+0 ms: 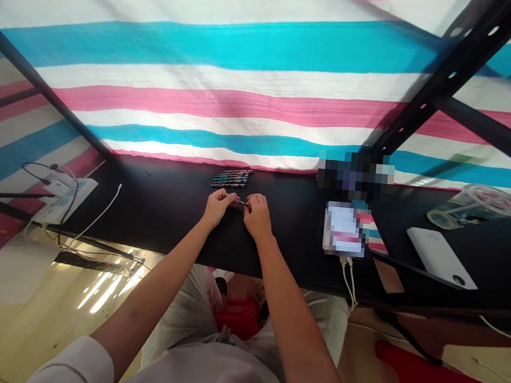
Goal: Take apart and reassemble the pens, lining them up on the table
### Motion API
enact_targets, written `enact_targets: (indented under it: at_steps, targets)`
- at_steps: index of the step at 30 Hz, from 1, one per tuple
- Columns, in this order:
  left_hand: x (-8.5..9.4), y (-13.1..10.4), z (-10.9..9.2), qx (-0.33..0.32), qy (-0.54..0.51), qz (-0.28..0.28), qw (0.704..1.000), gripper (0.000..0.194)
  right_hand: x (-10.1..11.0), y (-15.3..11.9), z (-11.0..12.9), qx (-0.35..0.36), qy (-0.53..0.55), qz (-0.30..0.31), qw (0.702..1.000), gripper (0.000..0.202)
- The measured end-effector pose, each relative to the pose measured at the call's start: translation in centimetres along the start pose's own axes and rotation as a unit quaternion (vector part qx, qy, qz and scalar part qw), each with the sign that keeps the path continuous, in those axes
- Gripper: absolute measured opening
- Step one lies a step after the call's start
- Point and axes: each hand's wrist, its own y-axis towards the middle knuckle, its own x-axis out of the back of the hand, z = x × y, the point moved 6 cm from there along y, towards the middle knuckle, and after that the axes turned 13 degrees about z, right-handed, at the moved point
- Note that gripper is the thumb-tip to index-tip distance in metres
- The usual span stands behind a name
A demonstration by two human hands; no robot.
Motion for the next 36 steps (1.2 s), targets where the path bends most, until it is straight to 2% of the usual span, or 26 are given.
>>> enact_targets:
  at_steps: [6,9,13,17,25,29,36]
  targets:
    - [-0.1,0.0,0.2,0.002,0.001,0.006,1.0,0.045,-0.6,0.0,-0.2,-0.012,0.026,0.01,1.0,0.028]
    - [-0.2,0.1,0.1,0.0,0.011,0.017,1.0,0.044,-0.9,-0.1,-0.1,0.006,0.029,0.011,0.999,0.035]
    - [-0.2,0.1,0.1,-0.002,0.013,0.015,1.0,0.043,-0.9,-0.1,0.1,0.027,0.017,0.008,0.999,0.024]
    - [-0.2,0.0,0.1,-0.003,-0.004,0.011,1.0,0.044,-0.5,-0.1,0.0,0.015,0.004,-0.005,1.0,0.015]
    - [-0.6,-0.4,-0.4,0.041,-0.081,0.018,0.996,0.052,-0.8,0.0,-0.2,-0.028,-0.006,0.024,0.999,0.017]
    - [-0.5,-0.4,-0.4,0.043,-0.117,0.02,0.992,0.051,-0.6,-0.2,0.2,-0.041,-0.01,0.028,0.999,0.012]
    - [0.5,-0.3,-0.7,-0.005,-0.146,-0.039,0.988,0.05,-0.1,-0.4,-0.4,-0.094,-0.015,0.008,0.995,0.013]
